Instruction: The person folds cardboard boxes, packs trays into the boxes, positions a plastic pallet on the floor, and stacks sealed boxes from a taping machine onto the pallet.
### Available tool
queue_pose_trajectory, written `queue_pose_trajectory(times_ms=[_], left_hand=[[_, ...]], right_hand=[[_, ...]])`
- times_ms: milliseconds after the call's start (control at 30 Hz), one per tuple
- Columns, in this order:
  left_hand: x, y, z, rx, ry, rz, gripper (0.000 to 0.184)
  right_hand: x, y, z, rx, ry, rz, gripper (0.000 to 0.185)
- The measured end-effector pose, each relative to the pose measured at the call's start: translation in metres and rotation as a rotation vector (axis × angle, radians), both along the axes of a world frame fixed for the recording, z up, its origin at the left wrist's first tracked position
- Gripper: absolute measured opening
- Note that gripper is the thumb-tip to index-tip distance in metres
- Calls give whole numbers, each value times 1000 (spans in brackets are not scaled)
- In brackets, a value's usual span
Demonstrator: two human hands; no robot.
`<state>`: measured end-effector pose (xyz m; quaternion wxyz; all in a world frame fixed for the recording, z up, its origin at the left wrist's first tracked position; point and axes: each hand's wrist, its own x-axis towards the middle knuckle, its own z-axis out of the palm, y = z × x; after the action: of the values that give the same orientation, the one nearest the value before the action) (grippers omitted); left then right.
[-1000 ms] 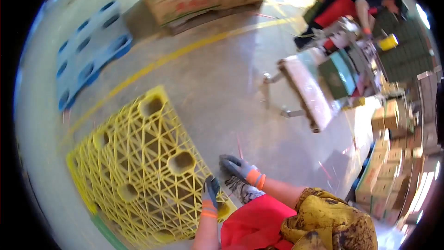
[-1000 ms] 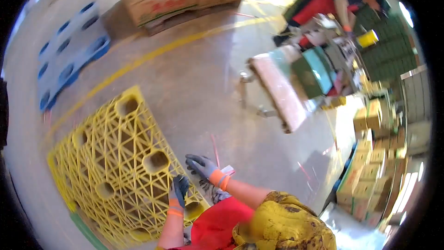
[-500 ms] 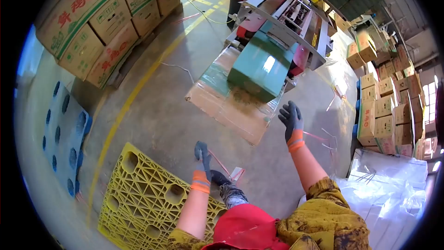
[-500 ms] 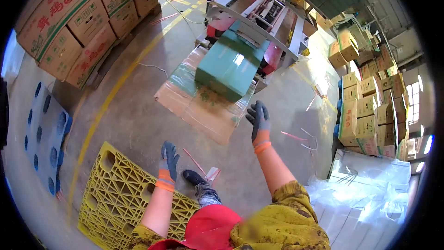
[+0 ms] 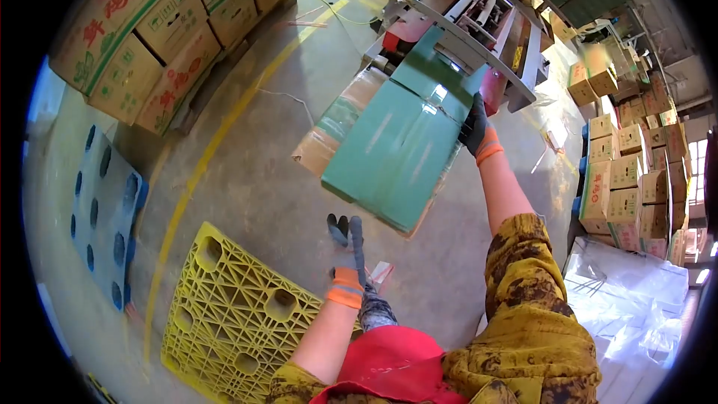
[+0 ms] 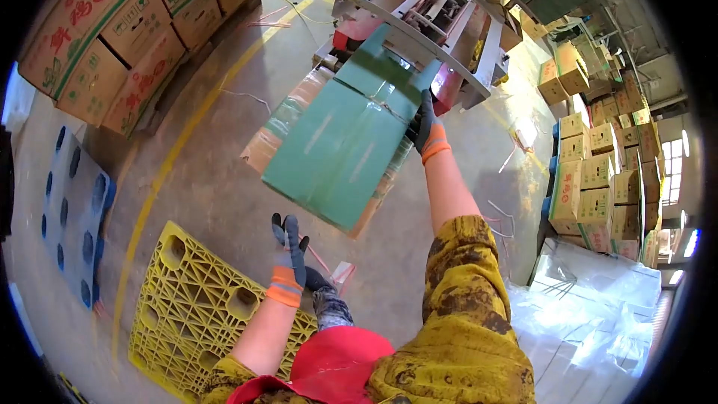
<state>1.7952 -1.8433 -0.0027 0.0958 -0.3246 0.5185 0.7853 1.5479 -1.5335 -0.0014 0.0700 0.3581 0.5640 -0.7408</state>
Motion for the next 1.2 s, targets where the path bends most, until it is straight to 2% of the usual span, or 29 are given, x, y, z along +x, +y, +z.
queue_pose_trajectory(times_ms=[67, 100, 133, 200, 267, 300, 400, 433, 500, 533, 600, 667, 700, 733, 800, 833, 933, 967, 1067, 1167, 1200], left_hand=[[2, 6, -19, -21, 20, 24, 83], [0, 8, -15, -85, 1, 60, 89], [-4, 8, -12, -83, -23, 47, 88], [-7, 8, -8, -79, -74, 21, 86], [8, 10, -62, 251, 79, 160, 76], [16, 6, -81, 414, 162, 227, 71], [28, -15, -53, 368, -110, 306, 52], [48, -26, -67, 185, -31, 262, 40], [58, -47, -9, 443, -64, 448, 44], [75, -62, -29, 205, 2, 472, 48], [89, -82, -11, 153, 20, 551, 54], [97, -100, -18, 183, -14, 545, 56], [101, -105, -23, 200, -29, 549, 57], [104, -107, -31, 216, -31, 570, 56], [95, -103, -35, 262, -28, 615, 55], [87, -98, -25, 169, -22, 550, 53], [78, -93, -10, 254, 68, 572, 51], [76, -97, -12, 271, 68, 572, 51], [68, -103, -27, 336, 45, 567, 50], [59, -116, -47, 328, -52, 549, 48], [60, -125, -77, 370, -75, 492, 45]], right_hand=[[-7, -9, -1, -35, -17, 87, 71], [-2, -25, 5, 69, -14, 59, 83], [-16, -12, -25, 190, 17, 147, 83], [4, -40, -1, 410, 187, 209, 79], [21, -57, 12, 600, 250, 227, 71], [26, -56, -3, 551, 289, 201, 69], [53, -83, 5, 468, 232, 98, 68], [66, -92, 6, 424, 240, 113, 68], [95, -114, 14, 360, 228, 128, 69], [110, -125, 21, 341, 208, 130, 70], [123, -135, 39, 182, -25, 113, 78], [120, -142, 57, -17, -178, 96, 82], [115, -143, 72, -43, -151, 155, 82], [106, -134, 58, -33, -239, 191, 71], [99, -127, 47, -405, -39, 298, 63], [94, -122, 50, -574, -145, 275, 46], [89, -129, 42, -645, -145, 348, 48], [91, -133, 40, -613, -79, 366, 57], [98, -142, 47, -571, -34, 300, 54], [98, -142, 24, -568, 75, 324, 49], [101, -144, 19, -554, 120, 331, 48]])
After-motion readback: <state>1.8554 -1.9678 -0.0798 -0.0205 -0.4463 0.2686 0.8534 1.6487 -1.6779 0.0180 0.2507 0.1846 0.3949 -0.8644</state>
